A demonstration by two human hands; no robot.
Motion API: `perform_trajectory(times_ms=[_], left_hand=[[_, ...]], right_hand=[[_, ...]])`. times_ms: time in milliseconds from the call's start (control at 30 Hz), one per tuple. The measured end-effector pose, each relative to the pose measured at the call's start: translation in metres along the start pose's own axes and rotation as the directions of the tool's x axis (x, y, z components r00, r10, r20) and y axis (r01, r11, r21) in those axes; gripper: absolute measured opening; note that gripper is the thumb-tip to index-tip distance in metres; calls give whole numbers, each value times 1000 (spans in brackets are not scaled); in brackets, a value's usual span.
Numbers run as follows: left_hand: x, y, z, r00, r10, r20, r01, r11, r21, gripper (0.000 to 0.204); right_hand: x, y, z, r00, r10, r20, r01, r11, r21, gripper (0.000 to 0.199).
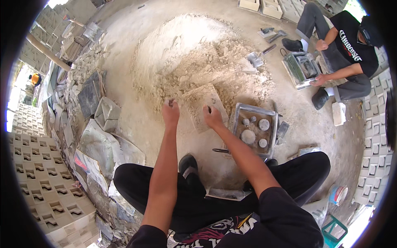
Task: The person uses a tool to shape material within a metal mold, then takes a square brick from a pile and places it into the mold, pressing it down with their hands.
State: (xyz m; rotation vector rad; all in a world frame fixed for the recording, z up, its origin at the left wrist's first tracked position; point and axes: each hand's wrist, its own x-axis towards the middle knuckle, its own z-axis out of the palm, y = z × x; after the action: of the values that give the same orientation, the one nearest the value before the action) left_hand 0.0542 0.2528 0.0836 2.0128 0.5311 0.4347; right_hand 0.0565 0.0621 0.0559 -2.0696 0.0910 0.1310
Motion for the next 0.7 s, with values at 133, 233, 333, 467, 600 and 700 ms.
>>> perform_trajectory(times_ms=[133, 233, 333, 467, 600, 700], left_hand=[[19, 45, -4, 989, 101, 103, -100, 995, -13, 28], [5, 86, 5, 932, 9, 362, 10, 999, -50, 35], [-19, 85, 32, 918, 83, 388, -45, 993, -107, 38], [-68, 66, 84, 807, -22, 590, 106, 988, -108, 74], [-132, 64, 128, 663, -41, 748, 225, 963, -147, 84], [-168, 61, 140, 546, 51, 836, 258, 939, -226, 87]], right_hand=[[3, -13, -71, 983, -139, 122, 142, 990, -18, 51], [2, -6, -154, 932, -184, 312, 244, 955, -166, 55], [-12, -4, -222, 888, -212, 408, 350, 886, -302, 57], [-39, -6, -274, 851, -211, 480, 450, 765, -461, 60], [-57, 24, -300, 848, -91, 522, 423, 710, -563, 62], [-69, 41, -306, 857, -58, 512, 393, 716, -577, 61]])
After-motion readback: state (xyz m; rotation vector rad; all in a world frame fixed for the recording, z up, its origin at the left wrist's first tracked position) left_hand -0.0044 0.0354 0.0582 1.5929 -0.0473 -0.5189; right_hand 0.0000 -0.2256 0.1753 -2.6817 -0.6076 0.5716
